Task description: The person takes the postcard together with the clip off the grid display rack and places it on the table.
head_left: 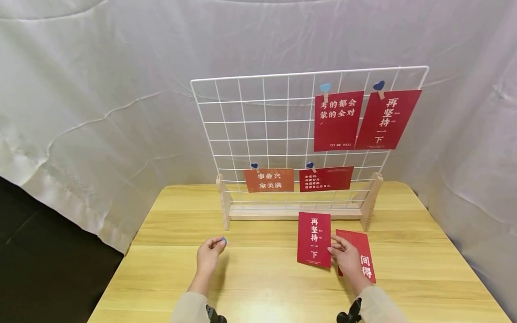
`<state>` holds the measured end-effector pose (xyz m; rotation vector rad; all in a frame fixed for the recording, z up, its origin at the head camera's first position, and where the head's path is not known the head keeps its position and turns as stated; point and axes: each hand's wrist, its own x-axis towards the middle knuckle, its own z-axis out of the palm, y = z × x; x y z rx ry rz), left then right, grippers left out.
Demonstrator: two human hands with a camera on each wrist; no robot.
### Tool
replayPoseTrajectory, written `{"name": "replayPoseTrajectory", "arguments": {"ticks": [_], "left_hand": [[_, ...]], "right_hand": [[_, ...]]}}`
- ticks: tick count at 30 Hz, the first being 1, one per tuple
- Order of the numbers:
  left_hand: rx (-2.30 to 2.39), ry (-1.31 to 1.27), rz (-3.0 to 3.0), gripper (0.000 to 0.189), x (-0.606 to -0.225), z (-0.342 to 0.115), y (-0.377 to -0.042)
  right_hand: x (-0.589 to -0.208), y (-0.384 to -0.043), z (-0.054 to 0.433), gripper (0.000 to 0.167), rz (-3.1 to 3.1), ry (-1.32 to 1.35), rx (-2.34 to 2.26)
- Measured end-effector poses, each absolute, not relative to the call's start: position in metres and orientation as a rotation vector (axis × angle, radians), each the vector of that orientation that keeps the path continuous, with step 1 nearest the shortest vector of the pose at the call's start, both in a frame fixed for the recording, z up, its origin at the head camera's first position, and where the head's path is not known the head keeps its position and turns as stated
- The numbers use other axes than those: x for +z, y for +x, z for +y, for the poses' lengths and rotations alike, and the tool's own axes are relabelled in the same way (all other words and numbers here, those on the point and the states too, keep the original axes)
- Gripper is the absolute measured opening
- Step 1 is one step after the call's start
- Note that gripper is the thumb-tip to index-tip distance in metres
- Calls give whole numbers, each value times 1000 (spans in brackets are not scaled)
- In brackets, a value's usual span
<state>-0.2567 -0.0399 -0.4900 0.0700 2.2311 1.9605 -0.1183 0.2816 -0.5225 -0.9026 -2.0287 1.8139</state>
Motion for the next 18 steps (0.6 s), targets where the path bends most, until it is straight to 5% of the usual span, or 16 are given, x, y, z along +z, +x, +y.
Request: {"name": "replayPoseTrajectory", "arguments": {"ticks": [18], "left_hand": [[2013,-212,2213,20,-524,-74,-251]], "right_hand": [[-541,-117,284,38,-2092,-988,1777]]}}
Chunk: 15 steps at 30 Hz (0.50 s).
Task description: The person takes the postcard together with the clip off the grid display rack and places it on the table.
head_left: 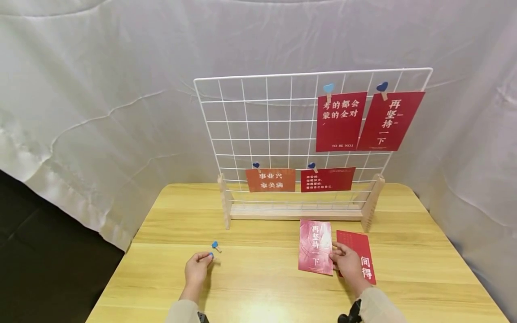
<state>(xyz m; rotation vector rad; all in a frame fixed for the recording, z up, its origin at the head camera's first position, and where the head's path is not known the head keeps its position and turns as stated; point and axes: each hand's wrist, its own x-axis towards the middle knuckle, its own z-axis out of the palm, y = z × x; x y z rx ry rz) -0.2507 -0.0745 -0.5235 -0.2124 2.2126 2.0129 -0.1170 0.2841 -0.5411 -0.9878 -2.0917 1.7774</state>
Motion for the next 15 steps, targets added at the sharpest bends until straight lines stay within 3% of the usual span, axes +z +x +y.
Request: {"name": "replayPoseTrajectory", "arguments": {"ticks": [15], "left_hand": [[1885,-251,2296,17,-535,-84,-260]], "right_hand": [[-539,-111,284,35,-2239,-1011,1672]]}}
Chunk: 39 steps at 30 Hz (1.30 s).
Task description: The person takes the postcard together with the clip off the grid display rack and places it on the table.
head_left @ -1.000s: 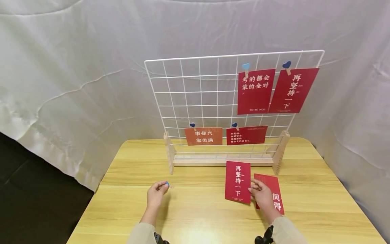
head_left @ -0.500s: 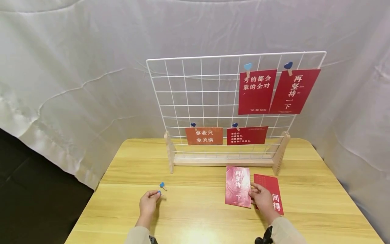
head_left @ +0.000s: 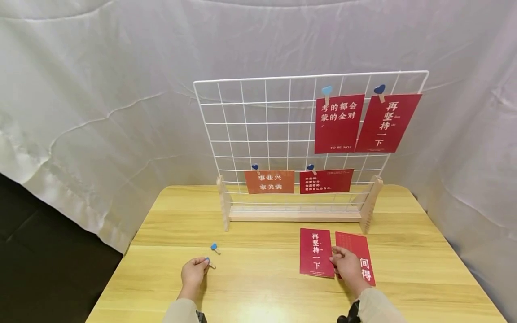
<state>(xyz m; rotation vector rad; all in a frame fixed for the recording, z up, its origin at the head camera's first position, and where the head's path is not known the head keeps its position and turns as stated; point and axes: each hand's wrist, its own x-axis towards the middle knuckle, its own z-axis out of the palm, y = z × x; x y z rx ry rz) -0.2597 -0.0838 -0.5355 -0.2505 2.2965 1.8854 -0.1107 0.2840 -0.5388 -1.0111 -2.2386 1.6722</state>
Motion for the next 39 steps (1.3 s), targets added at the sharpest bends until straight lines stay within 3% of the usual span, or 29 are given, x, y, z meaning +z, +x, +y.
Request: {"name": "replayPoseTrajectory", "arguments": {"ticks": [17,39], "left_hand": [[1445,-168,2674,16,-530,-83,-263],[1399,-44,2688,22,-509,-85,-268]], "right_hand": [[-536,-115,280,31,-2393,-992,1392],[-526,-109,293,32,-2202,-891,1752]]}}
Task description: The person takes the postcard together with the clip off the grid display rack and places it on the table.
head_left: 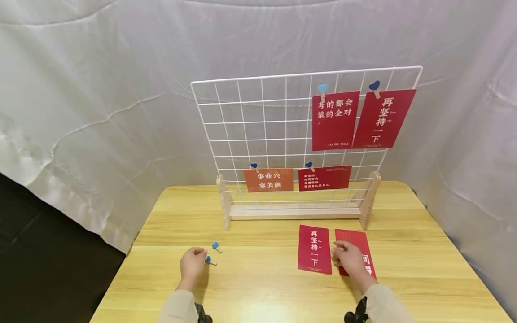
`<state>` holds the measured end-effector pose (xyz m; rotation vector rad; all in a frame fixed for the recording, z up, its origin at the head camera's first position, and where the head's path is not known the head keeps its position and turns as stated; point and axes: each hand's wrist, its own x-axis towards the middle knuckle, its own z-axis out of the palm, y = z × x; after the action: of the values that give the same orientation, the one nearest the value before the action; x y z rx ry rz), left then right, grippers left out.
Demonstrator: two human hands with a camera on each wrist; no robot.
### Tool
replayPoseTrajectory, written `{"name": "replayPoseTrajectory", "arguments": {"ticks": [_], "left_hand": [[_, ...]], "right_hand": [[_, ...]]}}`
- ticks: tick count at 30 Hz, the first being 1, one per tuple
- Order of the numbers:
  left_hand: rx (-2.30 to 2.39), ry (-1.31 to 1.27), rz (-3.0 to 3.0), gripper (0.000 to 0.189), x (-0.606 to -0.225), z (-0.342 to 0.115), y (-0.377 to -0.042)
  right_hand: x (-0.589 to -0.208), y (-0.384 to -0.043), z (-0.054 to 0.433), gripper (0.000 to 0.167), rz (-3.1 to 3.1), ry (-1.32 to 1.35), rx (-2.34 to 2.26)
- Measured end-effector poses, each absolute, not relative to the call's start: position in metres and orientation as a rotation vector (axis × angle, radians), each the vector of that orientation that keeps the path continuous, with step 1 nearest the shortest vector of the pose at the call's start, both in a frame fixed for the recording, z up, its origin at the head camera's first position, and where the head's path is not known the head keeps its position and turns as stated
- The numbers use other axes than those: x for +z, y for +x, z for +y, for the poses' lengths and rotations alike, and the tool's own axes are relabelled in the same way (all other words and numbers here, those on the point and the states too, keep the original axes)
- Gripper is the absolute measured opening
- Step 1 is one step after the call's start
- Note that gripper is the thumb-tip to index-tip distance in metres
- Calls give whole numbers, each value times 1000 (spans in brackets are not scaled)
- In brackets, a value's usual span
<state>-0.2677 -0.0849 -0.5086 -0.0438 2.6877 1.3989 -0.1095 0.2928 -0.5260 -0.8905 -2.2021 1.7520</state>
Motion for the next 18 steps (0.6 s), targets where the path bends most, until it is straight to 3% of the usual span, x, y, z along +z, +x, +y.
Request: {"name": "replayPoseTrajectory", "arguments": {"ticks": [18], "left_hand": [[1702,341,2520,26,-438,-32,-283]], "right_hand": [[-467,-123,310,37,-2218,-673,1667]]}}
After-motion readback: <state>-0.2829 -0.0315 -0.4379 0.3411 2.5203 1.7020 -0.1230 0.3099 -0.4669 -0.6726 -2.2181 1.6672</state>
